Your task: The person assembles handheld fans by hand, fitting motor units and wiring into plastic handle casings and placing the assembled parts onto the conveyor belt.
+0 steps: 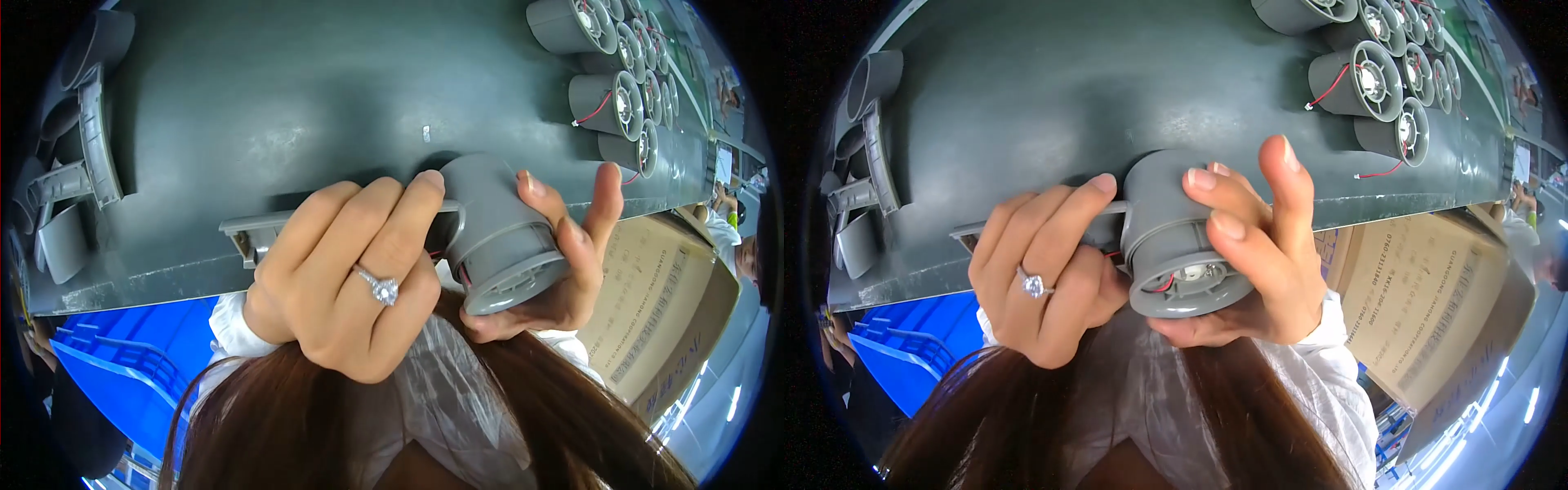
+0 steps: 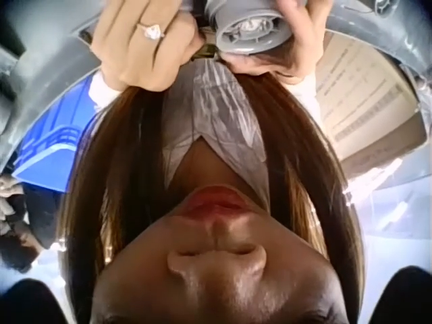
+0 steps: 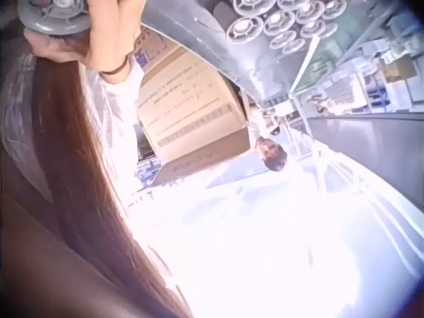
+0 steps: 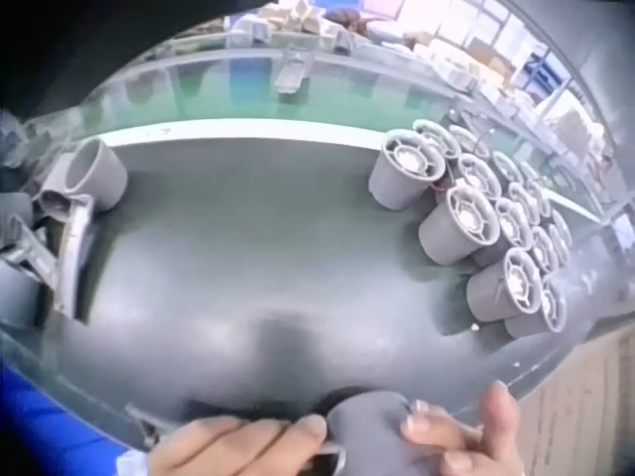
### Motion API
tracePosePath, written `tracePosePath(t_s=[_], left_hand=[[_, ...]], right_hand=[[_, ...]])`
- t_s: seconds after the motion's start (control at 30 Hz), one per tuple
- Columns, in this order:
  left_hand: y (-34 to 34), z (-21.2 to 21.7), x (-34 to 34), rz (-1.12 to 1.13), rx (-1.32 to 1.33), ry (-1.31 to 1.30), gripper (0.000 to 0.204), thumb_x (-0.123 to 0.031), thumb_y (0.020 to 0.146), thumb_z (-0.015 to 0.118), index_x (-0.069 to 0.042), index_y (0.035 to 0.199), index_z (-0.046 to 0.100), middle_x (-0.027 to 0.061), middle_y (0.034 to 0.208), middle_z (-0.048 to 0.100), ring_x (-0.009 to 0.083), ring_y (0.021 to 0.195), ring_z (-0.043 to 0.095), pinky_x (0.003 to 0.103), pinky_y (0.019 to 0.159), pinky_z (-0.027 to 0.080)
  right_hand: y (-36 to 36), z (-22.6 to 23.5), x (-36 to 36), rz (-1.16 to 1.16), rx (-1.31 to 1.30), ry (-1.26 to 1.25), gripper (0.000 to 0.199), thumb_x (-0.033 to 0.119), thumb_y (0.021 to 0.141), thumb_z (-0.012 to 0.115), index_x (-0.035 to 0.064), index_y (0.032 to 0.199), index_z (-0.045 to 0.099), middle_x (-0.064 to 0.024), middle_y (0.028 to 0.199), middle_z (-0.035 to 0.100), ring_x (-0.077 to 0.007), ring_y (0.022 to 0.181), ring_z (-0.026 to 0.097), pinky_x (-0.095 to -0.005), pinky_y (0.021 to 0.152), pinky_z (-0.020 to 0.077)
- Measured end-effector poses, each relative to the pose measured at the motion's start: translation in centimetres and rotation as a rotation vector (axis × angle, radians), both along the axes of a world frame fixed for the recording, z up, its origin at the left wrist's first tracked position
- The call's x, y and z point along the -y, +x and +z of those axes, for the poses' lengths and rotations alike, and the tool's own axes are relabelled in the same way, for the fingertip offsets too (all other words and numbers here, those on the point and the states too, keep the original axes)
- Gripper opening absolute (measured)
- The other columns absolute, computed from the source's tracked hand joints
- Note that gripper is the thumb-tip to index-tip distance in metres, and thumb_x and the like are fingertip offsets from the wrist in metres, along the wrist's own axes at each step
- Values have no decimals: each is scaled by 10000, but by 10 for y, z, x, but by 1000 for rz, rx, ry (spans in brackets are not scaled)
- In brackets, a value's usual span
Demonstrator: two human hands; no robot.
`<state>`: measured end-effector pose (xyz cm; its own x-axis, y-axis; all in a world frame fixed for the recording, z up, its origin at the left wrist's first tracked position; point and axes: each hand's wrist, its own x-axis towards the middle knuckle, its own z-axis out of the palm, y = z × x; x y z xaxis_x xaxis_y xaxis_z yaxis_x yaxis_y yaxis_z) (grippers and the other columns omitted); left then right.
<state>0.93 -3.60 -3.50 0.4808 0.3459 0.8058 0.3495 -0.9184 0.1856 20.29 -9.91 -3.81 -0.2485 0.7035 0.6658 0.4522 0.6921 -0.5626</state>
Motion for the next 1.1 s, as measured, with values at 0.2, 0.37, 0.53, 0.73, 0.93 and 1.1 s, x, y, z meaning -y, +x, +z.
tracePosePath(t_s=[0.2,0.37,0.53,0.73,0.93,1.1], left_hand=[[0,1,0,-20,-17,-26,140,2,646,541,22,589,414,258,858,663,297,598,630,348,461,468],[-1,3,1,-25,-40,-37,149,-12,681,535,23,597,417,262,859,662,300,604,630,346,465,469],[0,2,0,17,-13,-112,145,7,647,555,25,604,418,259,856,661,311,616,632,350,482,485],[1,4,-2,58,-5,-232,153,46,517,560,31,612,442,244,849,656,322,623,631,345,516,499],[-2,6,-2,31,28,-393,167,46,505,578,31,639,479,215,838,646,314,637,624,361,549,498],[-4,6,-2,48,-34,-328,232,-69,478,619,8,663,502,173,849,620,268,646,599,338,533,468]], right_hand=[[4,5,4,-47,66,-53,922,465,718,786,-84,1328,367,-425,1220,467,-426,1269,446,-478,1011,429],[5,11,8,-128,149,-59,898,488,708,778,-101,1282,418,-392,1039,586,-465,1256,441,-488,1010,416],[-1,28,-9,-131,173,-147,827,425,719,763,-167,1207,455,-402,958,597,-529,1150,507,-499,928,473],[-11,32,-30,-89,171,-236,755,360,739,672,-231,1165,475,-378,1038,582,-523,1120,528,-455,854,521],[-10,28,-38,29,154,-206,749,426,770,657,-207,1133,488,-292,982,607,-503,1068,553,-545,942,430],[-6,21,-34,-3,117,-209,797,399,715,762,-197,1147,458,-319,997,601,-430,999,613,-499,916,479]])
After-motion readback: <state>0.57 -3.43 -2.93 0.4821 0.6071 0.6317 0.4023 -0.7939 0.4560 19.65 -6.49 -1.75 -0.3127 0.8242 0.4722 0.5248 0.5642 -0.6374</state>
